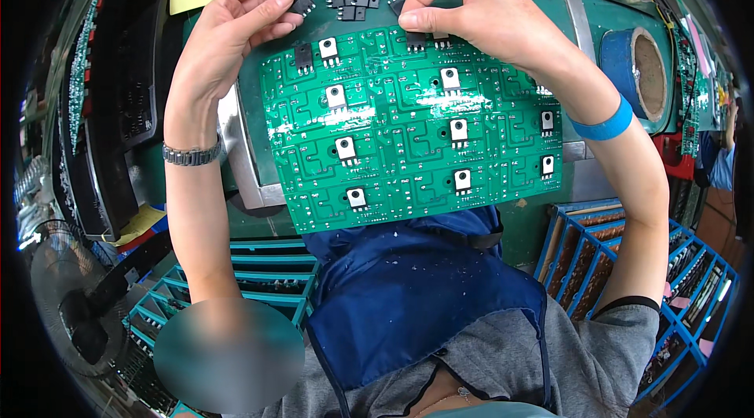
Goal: Manually place electronic components into a printed circuit board.
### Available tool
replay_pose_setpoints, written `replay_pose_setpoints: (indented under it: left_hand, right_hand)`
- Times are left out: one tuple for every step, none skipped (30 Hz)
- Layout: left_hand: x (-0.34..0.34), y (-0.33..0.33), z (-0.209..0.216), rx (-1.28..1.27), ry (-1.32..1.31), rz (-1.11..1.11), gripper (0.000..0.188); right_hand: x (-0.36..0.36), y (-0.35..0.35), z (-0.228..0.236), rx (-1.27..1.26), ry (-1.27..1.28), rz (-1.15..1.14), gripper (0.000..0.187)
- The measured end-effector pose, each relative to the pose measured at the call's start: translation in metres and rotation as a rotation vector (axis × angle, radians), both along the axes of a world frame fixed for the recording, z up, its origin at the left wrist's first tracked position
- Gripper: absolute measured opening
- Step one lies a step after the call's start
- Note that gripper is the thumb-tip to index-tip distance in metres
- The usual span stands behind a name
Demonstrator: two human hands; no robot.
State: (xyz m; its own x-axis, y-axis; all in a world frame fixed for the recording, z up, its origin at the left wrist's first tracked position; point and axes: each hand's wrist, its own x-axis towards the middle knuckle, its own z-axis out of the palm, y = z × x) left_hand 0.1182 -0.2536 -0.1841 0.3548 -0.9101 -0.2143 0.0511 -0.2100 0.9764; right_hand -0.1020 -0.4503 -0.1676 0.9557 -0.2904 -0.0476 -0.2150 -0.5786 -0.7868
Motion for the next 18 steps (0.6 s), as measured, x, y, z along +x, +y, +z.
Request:
replay_pose_setpoints:
  left_hand:
    - [-0.002, 0.002, 0.001, -0.019, 0.029, 0.012, 0.03]
    - [-0.002, 0.003, 0.002, -0.019, 0.031, 0.013, 0.03]
    - [-0.002, 0.005, 0.001, -0.034, 0.03, 0.007, 0.03]
    - [-0.001, 0.006, 0.001, -0.049, 0.03, 0.002, 0.03]
    - [-0.002, 0.007, 0.002, -0.049, 0.031, 0.004, 0.03]
    - [-0.004, 0.006, 0.002, -0.044, 0.028, 0.004, 0.03]
    - [-0.004, 0.007, 0.003, -0.038, 0.024, 0.005, 0.03]
    - [-0.004, 0.008, 0.003, -0.038, 0.025, 0.007, 0.03]
    - [-0.004, 0.008, 0.004, -0.036, 0.037, 0.004, 0.031]
    - [-0.004, 0.009, 0.003, -0.033, 0.05, -0.001, 0.031]
    - [-0.004, 0.009, 0.003, -0.032, 0.051, 0.0, 0.031]
    - [-0.005, 0.009, 0.003, -0.035, 0.066, 0.008, 0.03]
    - [-0.006, 0.008, 0.003, -0.038, 0.082, 0.014, 0.029]
    - [-0.006, 0.009, 0.002, -0.038, 0.083, 0.012, 0.029]
    - [-0.005, 0.01, 0.002, -0.058, 0.148, 0.0, 0.028]
    - [-0.004, 0.01, 0.002, -0.078, 0.214, -0.012, 0.027]
    - [-0.005, 0.01, 0.002, -0.077, 0.215, -0.013, 0.027]
    - [-0.008, 0.011, 0.002, -0.073, 0.196, 0.018, 0.026]
  right_hand:
    - [0.0, -0.001, -0.008, 0.062, -0.014, 0.006, 0.02]
    - [0.0, -0.002, -0.014, 0.123, -0.027, 0.011, 0.023]
    - [-0.001, -0.003, -0.016, 0.123, -0.026, 0.011, 0.023]
    - [-0.001, -0.002, -0.016, 0.119, -0.017, 0.006, 0.023]
    - [0.0, -0.001, -0.016, 0.114, -0.008, 0.001, 0.023]
    - [0.0, -0.001, -0.017, 0.114, -0.007, 0.001, 0.023]
    - [0.0, -0.002, -0.018, 0.11, -0.016, -0.001, 0.022]
    - [0.0, -0.002, -0.018, 0.106, -0.026, -0.003, 0.021]
    - [0.0, -0.001, -0.015, 0.106, -0.025, -0.001, 0.021]
    - [0.002, 0.001, -0.006, 0.086, -0.015, -0.001, 0.018]
    - [0.003, 0.002, -0.001, 0.066, -0.005, 0.0, 0.015]
    - [0.004, 0.002, 0.0, 0.067, -0.004, 0.0, 0.015]
    - [0.003, 0.001, 0.0, 0.076, -0.013, 0.005, 0.015]
    - [0.003, 0.0, 0.0, 0.085, -0.022, 0.01, 0.014]
    - [0.003, 0.0, -0.001, 0.085, -0.021, 0.009, 0.014]
    - [0.003, 0.001, -0.002, 0.054, -0.05, 0.019, 0.014]
    - [0.003, 0.002, -0.003, 0.023, -0.08, 0.029, 0.014]
    - [0.002, 0.001, -0.004, 0.024, -0.079, 0.028, 0.014]
